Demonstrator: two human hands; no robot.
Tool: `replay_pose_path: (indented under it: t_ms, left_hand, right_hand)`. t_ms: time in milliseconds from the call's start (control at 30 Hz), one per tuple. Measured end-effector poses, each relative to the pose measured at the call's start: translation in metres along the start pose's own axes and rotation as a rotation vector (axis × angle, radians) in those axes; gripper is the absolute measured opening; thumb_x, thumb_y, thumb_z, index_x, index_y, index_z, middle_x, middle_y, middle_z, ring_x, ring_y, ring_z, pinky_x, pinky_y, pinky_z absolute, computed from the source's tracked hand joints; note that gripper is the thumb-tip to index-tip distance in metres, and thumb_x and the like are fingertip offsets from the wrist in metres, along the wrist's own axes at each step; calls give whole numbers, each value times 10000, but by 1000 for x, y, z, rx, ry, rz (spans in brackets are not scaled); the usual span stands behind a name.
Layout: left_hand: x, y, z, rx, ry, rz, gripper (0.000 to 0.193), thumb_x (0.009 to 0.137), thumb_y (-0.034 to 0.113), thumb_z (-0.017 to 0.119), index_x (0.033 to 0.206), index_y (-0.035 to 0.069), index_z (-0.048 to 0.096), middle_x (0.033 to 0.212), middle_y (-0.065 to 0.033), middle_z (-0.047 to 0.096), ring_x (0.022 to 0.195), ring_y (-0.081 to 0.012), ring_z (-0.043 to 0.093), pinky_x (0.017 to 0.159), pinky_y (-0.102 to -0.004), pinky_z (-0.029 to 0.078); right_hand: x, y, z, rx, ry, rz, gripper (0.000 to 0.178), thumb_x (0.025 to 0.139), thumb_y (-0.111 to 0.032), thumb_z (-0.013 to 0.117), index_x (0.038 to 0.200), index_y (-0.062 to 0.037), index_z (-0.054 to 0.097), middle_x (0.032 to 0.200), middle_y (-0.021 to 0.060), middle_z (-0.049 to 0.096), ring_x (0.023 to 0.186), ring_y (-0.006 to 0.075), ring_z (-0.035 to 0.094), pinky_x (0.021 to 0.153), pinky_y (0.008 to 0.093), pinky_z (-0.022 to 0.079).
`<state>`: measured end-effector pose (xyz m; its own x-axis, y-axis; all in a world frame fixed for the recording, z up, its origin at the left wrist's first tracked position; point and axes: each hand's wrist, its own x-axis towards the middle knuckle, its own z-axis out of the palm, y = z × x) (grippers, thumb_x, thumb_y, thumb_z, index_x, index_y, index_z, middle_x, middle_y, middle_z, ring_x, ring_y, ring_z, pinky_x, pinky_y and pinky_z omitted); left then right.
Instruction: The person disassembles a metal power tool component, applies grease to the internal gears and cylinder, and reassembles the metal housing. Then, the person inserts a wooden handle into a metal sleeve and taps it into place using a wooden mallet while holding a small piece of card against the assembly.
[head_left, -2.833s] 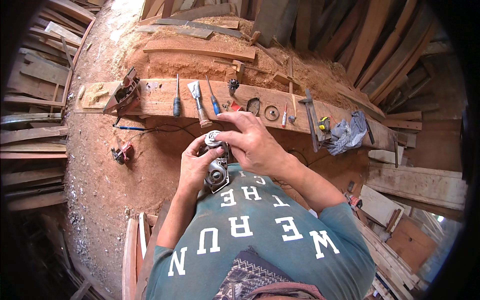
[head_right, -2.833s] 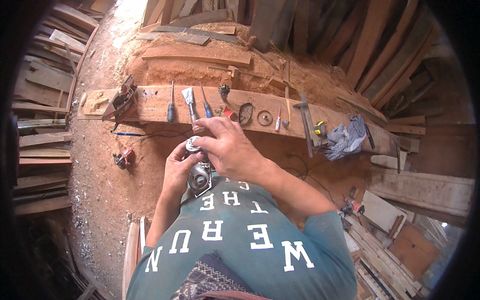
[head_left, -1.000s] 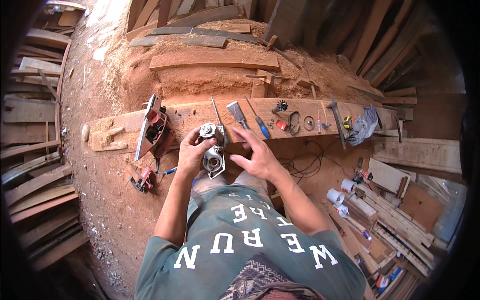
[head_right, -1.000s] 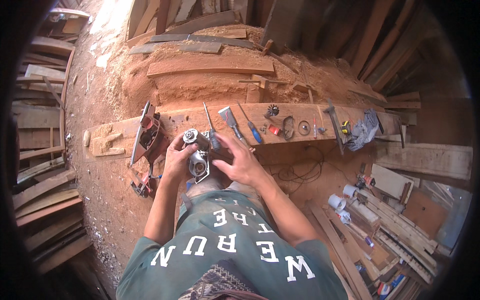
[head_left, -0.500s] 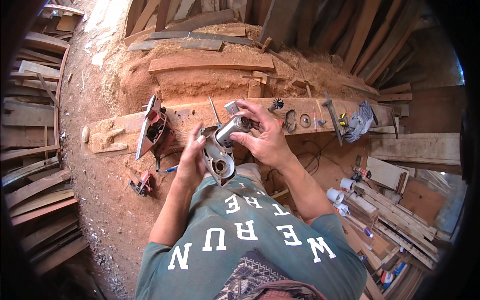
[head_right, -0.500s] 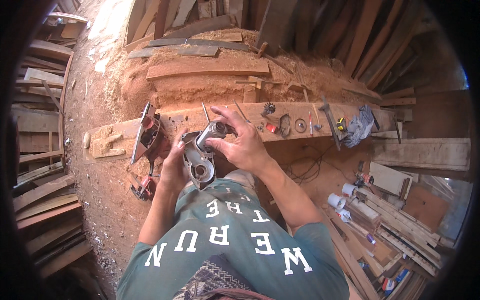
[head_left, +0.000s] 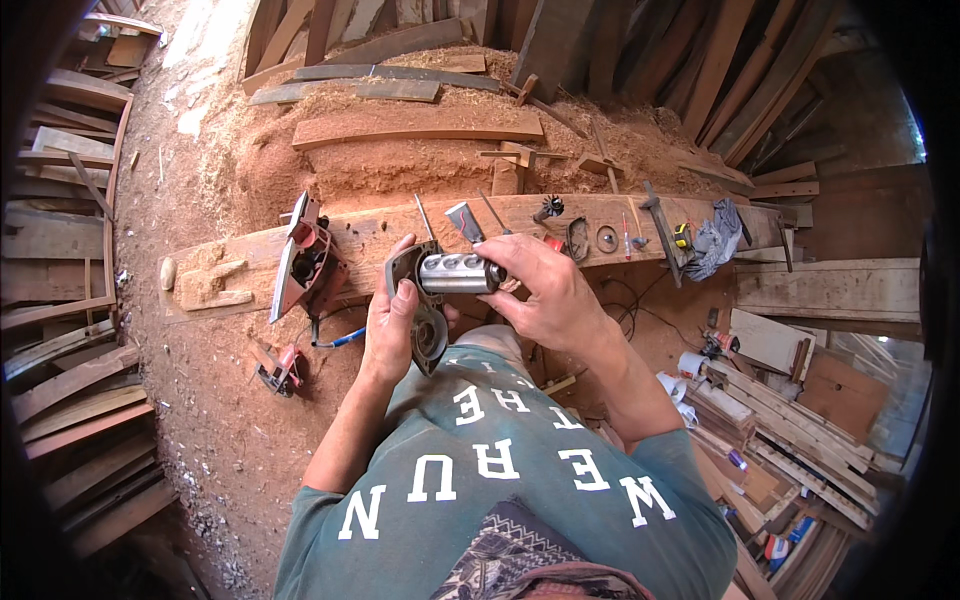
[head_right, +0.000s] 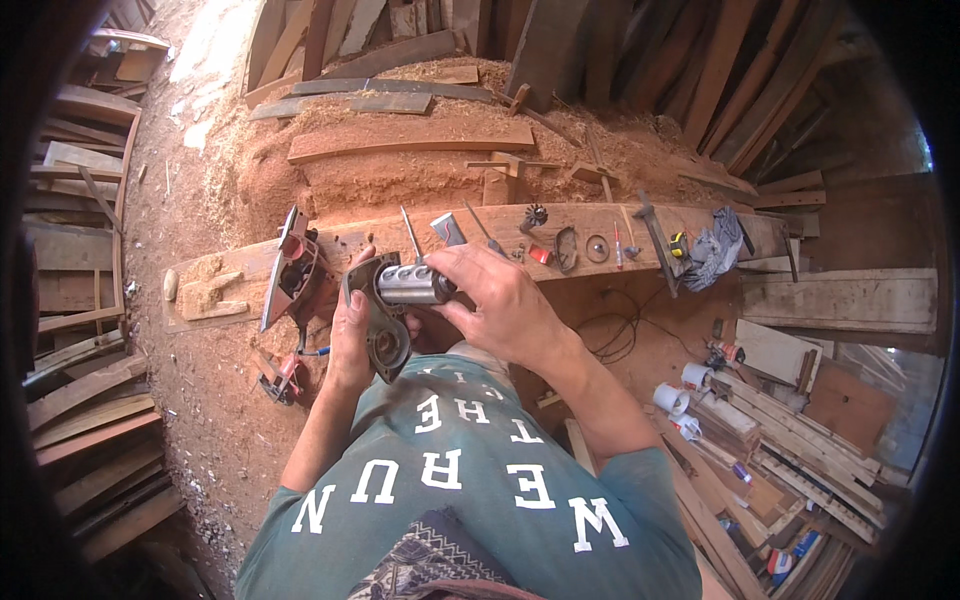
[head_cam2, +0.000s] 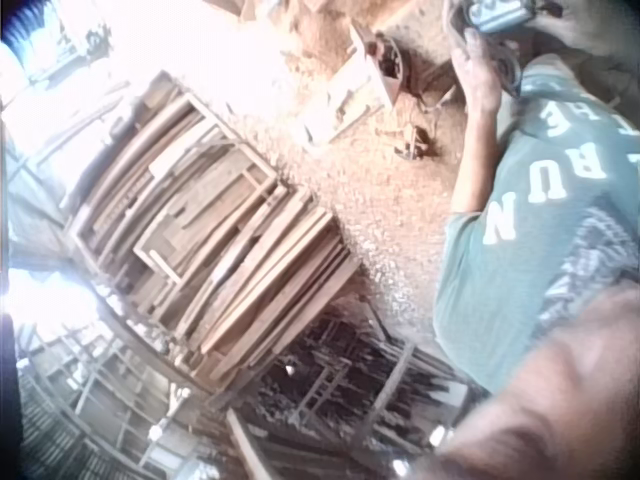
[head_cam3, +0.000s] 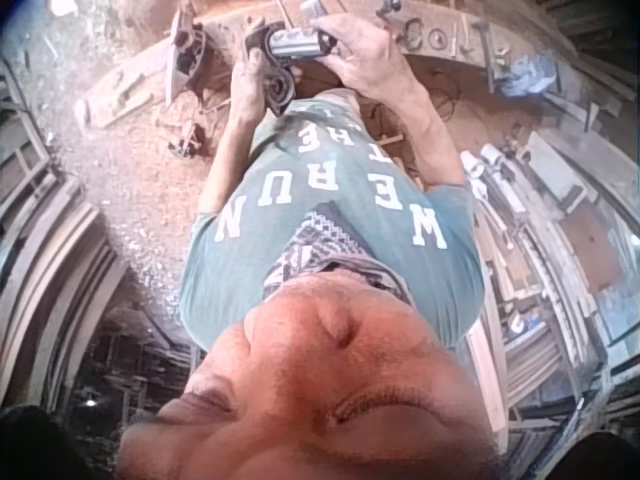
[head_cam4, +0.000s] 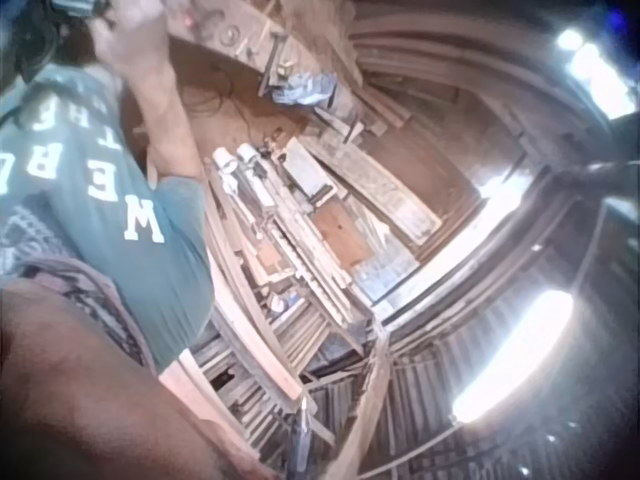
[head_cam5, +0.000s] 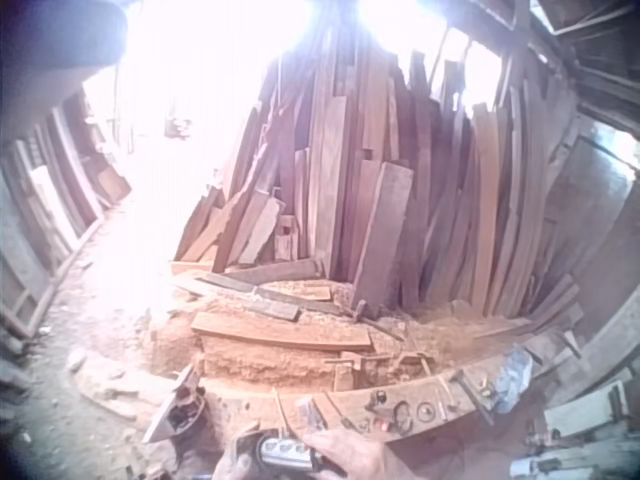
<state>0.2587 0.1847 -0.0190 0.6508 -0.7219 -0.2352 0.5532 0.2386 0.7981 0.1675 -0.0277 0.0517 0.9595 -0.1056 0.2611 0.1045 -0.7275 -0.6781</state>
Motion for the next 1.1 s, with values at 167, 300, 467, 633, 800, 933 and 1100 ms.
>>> replay_pose_path:
  t_ms: [167, 300, 467, 633, 800, 933, 1100]
  left_hand:
    - [-7, -1, 3, 84, 0, 138, 829, 1041, 561, 653, 1656, 106, 334, 1311, -103, 638, 919, -168, 690, 807, -305, 591]
    - [-11, 6, 5, 179, 21, 179, 867, 1007, 586, 692, 1646, 102, 361, 1295, -93, 646, 923, -156, 676, 805, -299, 581]
    - [-17, 10, 9, 179, 64, 233, 876, 996, 572, 717, 1646, 102, 363, 1300, -88, 647, 917, -143, 669, 797, -295, 577]
    - [-20, 3, 8, 92, 64, 204, 880, 993, 543, 734, 1652, 101, 354, 1302, -99, 653, 903, -166, 699, 781, -296, 590]
    - [-25, 7, 3, 70, 47, 222, 864, 1006, 531, 721, 1654, 100, 345, 1283, -101, 662, 875, -179, 717, 763, -309, 602]
    - [-26, 4, 4, 55, 80, 232, 871, 1016, 525, 710, 1657, 81, 321, 1277, -102, 664, 877, -177, 724, 749, -306, 607]
    - [-28, 9, 7, 25, 78, 216, 889, 1005, 548, 714, 1649, 76, 323, 1247, -100, 684, 889, -172, 730, 775, -308, 618]
  right_hand:
    - [-3, -8, -8, -86, -22, 4, 544, 761, -139, 917, 1233, -9, 679, 1041, 170, 743, 911, 337, 725, 833, 410, 574]
    - [-6, -22, -10, 123, -143, 502, 468, 774, -164, 925, 1154, -12, 700, 953, 151, 724, 837, 314, 707, 795, 406, 567]
    - [-6, -25, -9, -16, 3, 17, 433, 777, -29, 852, 1180, -18, 693, 1122, 161, 703, 984, 340, 698, 828, 402, 565]
    - [-5, -25, -12, -113, 60, -98, 468, 903, -85, 801, 1328, -15, 619, 1000, 150, 718, 899, 272, 717, 766, 388, 562]
    - [-17, -22, -23, 187, 230, 465, 631, 989, -234, 772, 1502, -6, 485, 968, 101, 724, 967, 223, 720, 894, 409, 550]
    - [-22, -24, -25, 98, 116, 171, 835, 874, -248, 876, 1556, -36, 445, 1196, 143, 687, 1138, 292, 660, 1048, 451, 498]
    - [-18, -31, -22, -45, 11, -103, 961, 718, -180, 959, 1539, -83, 469, 1373, 170, 604, 1284, 377, 573, 1109, 499, 442]
